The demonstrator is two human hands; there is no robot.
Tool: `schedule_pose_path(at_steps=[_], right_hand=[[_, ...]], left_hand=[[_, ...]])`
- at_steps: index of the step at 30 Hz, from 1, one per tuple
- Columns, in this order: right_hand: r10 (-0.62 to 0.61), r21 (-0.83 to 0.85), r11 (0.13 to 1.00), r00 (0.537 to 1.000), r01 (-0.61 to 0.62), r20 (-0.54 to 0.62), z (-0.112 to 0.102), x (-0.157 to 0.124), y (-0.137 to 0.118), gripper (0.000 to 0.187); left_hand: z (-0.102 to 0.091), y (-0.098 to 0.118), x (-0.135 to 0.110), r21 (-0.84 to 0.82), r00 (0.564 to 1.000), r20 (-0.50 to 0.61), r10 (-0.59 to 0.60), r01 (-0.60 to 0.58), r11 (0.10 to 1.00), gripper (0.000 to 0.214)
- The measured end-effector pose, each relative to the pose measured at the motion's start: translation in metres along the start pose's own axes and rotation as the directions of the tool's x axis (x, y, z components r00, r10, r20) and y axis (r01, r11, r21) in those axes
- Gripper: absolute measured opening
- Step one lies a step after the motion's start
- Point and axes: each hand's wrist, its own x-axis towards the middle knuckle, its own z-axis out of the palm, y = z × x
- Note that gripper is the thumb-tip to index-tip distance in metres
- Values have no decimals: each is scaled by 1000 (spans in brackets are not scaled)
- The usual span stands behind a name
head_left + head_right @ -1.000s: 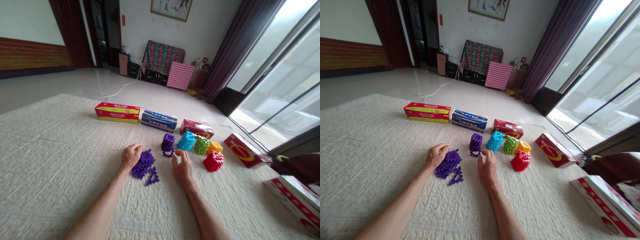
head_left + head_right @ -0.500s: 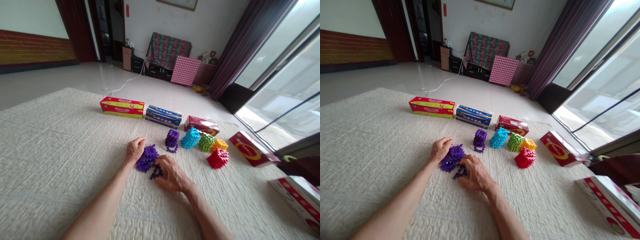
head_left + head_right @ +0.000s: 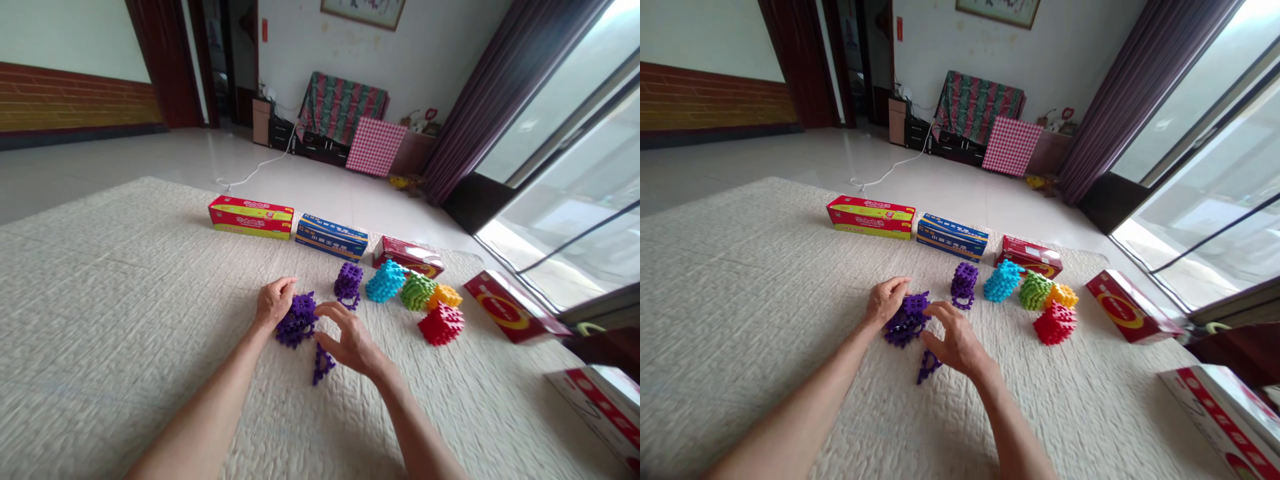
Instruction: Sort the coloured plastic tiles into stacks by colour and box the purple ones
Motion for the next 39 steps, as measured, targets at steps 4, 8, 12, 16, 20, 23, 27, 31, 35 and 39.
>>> schedule_pose_path(at_steps=[4,8,12,16,20,23,27,31,35,39], right_hand=[[-49,-166,985,998,42,-39,17,28,5,46],[-20,-283,959,999,29,36,20,43,11,41],[2,-277,961,997,19,77,17,46,14,29],[17,-222,975,1000,-18,-5,16,31,15,34],[13,-208,976,976,-59,-217,13,-2,29,41],[33,-300,940,919,-162,-392,9,-23,48,39],[23,-387,893,884,-228,-468,3,-30,64,39],[-1,-437,875,902,-208,-433,1,-25,64,39],[2,-450,869,910,-207,-415,2,-25,63,40],[11,-440,873,911,-209,-412,2,-28,64,38]], left_hand=[[-1,1,0,15,1000,-6,16,-15,1000,31],[-1,1,1,29,1000,-6,20,-20,999,31],[-1,2,0,31,1000,6,0,0,1000,31],[-1,2,0,33,1000,6,1,-1,999,31],[1,-1,0,44,1000,-2,8,-8,999,29],[1,-1,0,45,1000,-1,-3,3,999,28],[1,0,0,42,1000,0,-18,18,999,28],[1,0,1,48,1000,-6,-28,29,998,28],[2,0,1,36,1000,-1,-27,27,999,29],[2,0,0,34,999,6,-31,31,999,29]])
